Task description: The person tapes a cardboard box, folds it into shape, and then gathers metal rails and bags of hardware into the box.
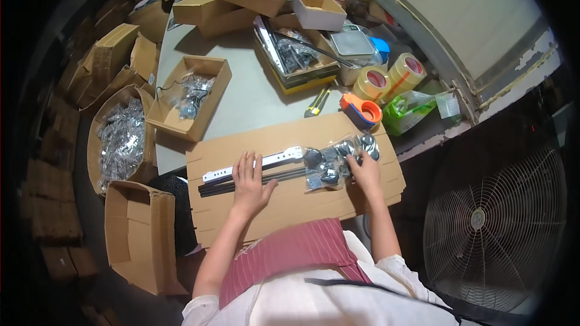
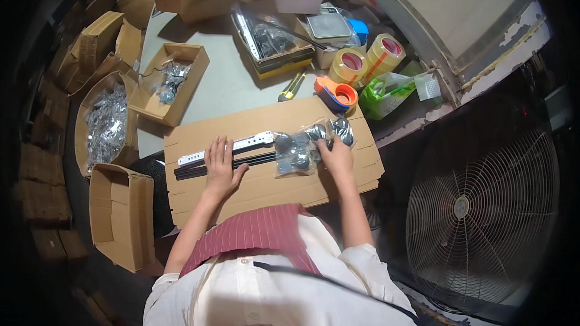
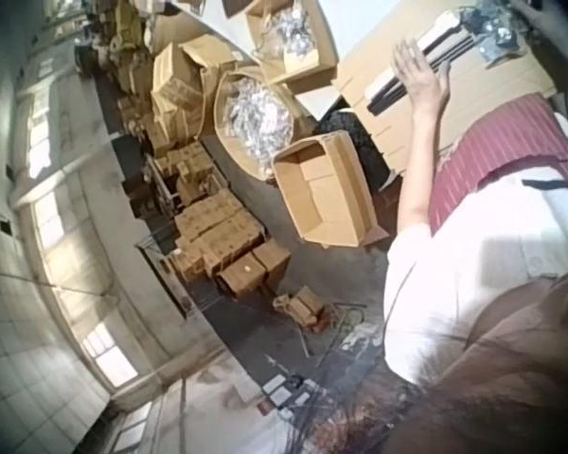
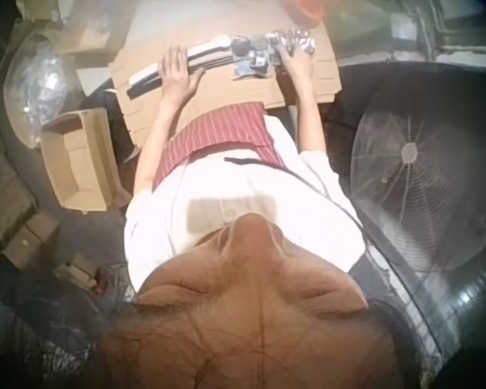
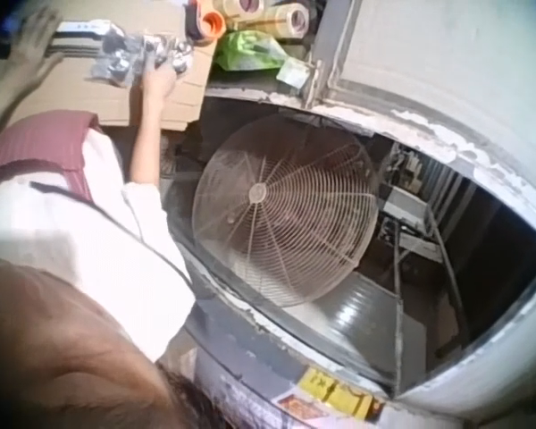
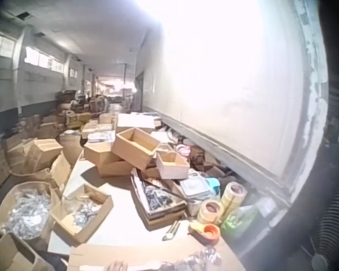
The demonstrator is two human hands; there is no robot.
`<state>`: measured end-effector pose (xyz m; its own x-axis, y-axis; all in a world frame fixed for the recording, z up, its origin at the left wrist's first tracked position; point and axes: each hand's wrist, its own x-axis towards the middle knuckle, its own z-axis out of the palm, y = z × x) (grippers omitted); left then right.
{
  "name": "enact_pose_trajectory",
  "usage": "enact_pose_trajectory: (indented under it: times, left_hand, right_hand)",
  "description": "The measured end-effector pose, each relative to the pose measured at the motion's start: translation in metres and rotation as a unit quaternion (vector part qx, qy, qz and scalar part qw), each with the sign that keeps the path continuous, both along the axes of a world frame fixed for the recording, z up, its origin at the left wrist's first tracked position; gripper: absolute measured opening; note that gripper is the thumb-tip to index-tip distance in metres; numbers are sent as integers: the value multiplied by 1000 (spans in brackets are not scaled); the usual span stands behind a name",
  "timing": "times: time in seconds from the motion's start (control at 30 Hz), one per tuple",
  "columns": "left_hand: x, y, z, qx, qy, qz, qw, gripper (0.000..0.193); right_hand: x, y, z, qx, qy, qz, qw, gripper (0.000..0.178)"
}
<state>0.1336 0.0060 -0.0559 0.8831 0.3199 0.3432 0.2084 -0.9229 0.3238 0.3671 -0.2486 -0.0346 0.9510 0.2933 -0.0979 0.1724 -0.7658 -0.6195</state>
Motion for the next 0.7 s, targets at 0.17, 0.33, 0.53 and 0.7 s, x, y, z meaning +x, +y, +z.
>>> enact_pose_trajectory:
  times: [0.17,0.33,0.53,0.7]
  left_hand:
    - [2,-3,5,1,-13,7,1000,82]
    - [2,-1,3,-9,-17,3,1000,82]
    - [-2,2,0,-14,-11,13,1000,82]
    - [2,0,3,-26,-20,-1,999,82]
  right_hand:
    - [20,-31,-28,143,51,-51,987,31]
    - [16,-40,-24,143,102,-48,983,38]
    - [6,-20,46,-90,-19,39,995,37]
    - [16,-15,15,19,-185,180,966,24]
